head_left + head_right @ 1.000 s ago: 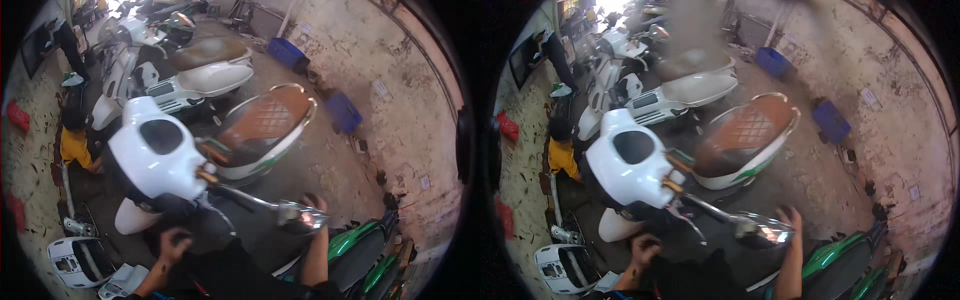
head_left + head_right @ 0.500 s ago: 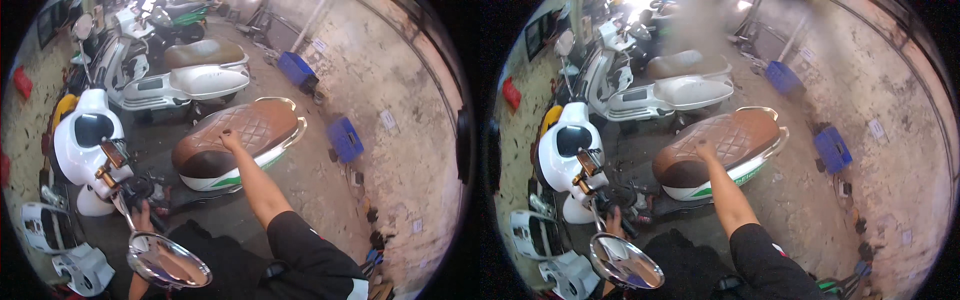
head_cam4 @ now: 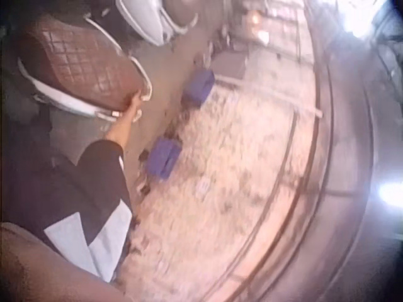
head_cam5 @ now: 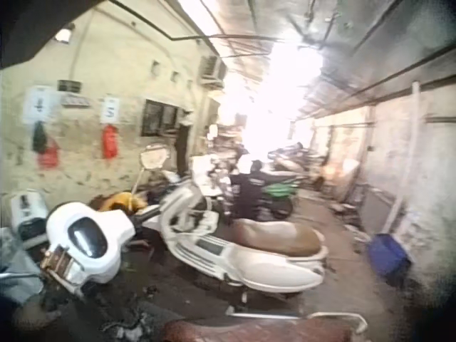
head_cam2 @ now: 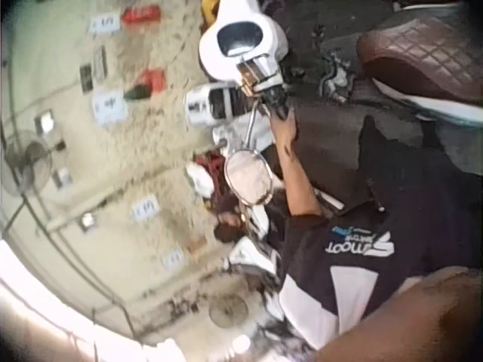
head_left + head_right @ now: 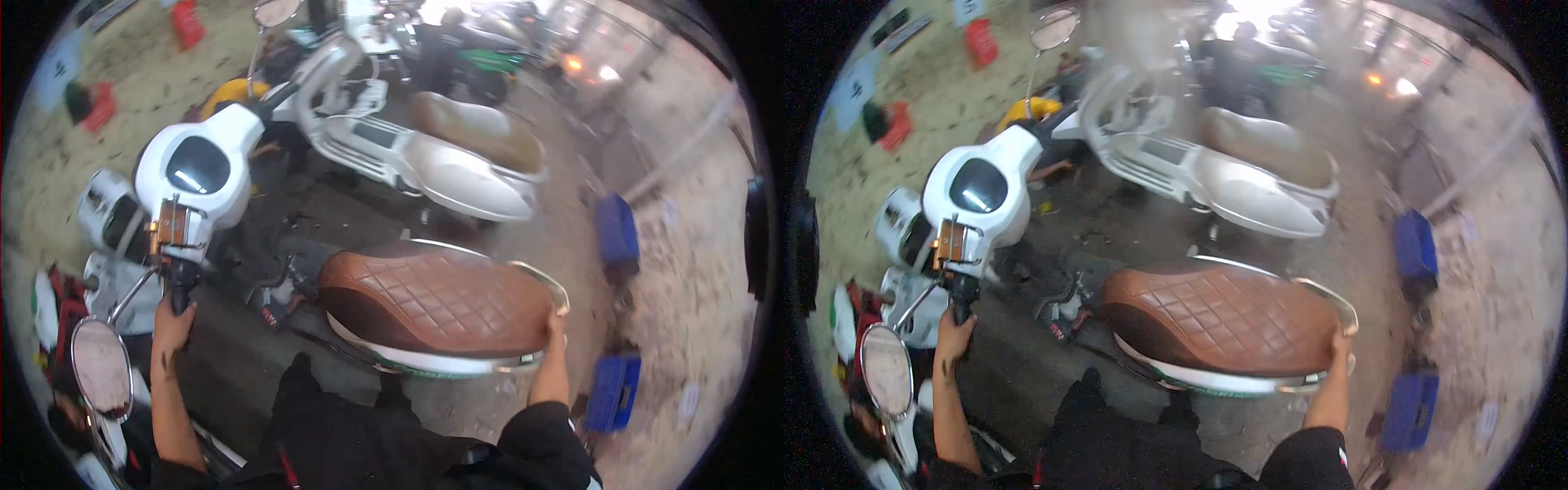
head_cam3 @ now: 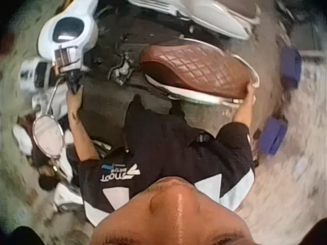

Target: The person disassembles a scooter by detaching the handlebar casing, loosening bolts on the steering column using an impact driver and by hand, and removing the handlebar assembly.

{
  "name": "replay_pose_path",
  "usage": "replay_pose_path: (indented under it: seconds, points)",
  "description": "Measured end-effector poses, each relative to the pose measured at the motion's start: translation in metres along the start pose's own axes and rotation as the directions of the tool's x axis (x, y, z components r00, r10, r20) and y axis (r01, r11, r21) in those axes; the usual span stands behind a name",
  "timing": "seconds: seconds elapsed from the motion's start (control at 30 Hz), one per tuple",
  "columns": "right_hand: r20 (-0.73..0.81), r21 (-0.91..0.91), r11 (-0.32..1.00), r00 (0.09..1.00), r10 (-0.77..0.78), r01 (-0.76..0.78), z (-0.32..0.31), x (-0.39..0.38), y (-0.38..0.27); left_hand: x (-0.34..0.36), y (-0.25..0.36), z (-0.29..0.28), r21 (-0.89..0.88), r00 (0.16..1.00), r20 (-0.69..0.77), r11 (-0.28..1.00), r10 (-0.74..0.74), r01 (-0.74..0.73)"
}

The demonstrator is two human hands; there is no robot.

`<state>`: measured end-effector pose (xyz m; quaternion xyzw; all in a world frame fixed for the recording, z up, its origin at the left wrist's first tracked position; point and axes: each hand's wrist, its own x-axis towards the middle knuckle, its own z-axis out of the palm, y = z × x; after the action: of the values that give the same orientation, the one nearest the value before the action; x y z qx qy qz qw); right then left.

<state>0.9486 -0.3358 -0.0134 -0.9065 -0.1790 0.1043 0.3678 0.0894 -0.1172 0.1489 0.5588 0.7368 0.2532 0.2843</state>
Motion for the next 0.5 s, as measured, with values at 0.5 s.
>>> replay_pose_path:
  seconds: [0.5]
  points:
    - [-0.206,-0.665,0.738,0.923,-0.326,0.113,0.050,0.000,-0.065,-0.018,0.029,0.031,0.347,0.882,-0.468,0.905,-0.059,0.244]
